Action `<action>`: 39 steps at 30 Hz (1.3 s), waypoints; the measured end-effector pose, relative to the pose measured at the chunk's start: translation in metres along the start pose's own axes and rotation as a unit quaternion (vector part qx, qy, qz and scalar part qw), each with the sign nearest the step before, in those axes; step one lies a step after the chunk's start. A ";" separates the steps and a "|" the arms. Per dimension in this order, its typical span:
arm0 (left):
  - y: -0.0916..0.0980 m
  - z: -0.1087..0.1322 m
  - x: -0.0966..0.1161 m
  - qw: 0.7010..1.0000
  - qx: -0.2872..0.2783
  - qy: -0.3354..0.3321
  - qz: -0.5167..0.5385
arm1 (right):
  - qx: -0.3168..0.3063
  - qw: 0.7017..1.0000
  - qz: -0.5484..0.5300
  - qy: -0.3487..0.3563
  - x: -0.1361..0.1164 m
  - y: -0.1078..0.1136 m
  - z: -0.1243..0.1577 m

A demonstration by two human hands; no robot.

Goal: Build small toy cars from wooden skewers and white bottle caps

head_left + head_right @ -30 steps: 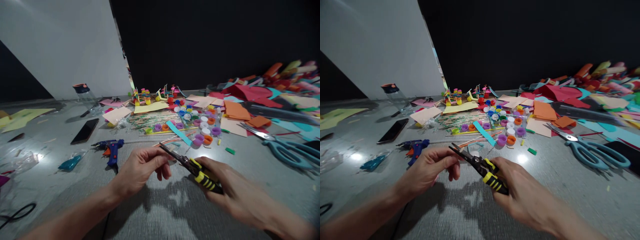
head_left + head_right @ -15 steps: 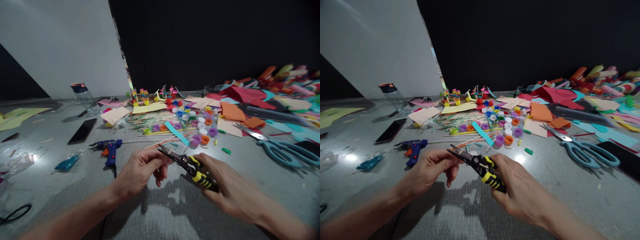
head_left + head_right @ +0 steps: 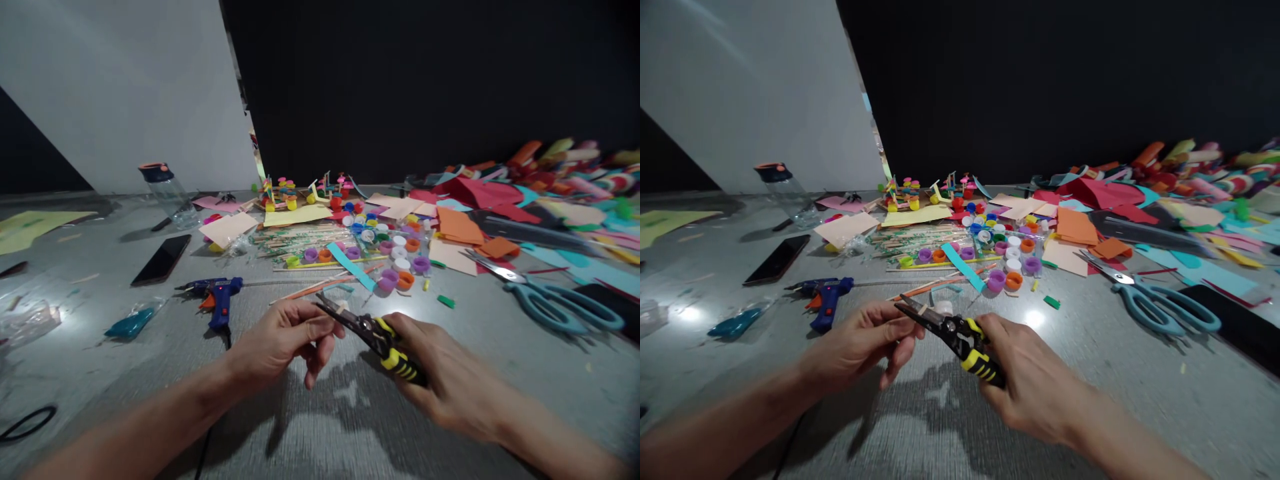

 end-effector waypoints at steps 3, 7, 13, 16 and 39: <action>0.001 -0.001 -0.001 1.000 0.004 -0.006 -0.016 | -0.006 1.000 -0.001 -0.010 0.000 -0.002 0.001; -0.002 0.004 0.005 0.991 0.047 -0.078 -0.097 | -0.004 0.999 -0.020 -0.025 0.001 0.001 0.001; -0.006 0.015 0.008 0.946 0.077 -0.175 -0.263 | 0.022 0.999 -0.041 -0.017 -0.001 0.005 -0.001; -0.005 0.016 0.006 0.946 0.061 -0.174 -0.267 | 0.019 0.999 -0.051 -0.007 -0.002 0.004 -0.002; 0.002 0.004 0.003 0.984 0.037 -0.085 -0.153 | 0.025 0.999 -0.031 -0.034 0.005 0.002 0.001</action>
Point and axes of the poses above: each hand's wrist, its own z-axis away from the middle knuckle, its own y-axis out of the back of the hand, x = y × z, the point moved 5 cm from there along -z, towards the middle knuckle, and after that the axes turned 14 degrees about z, right-handed, at the moved point
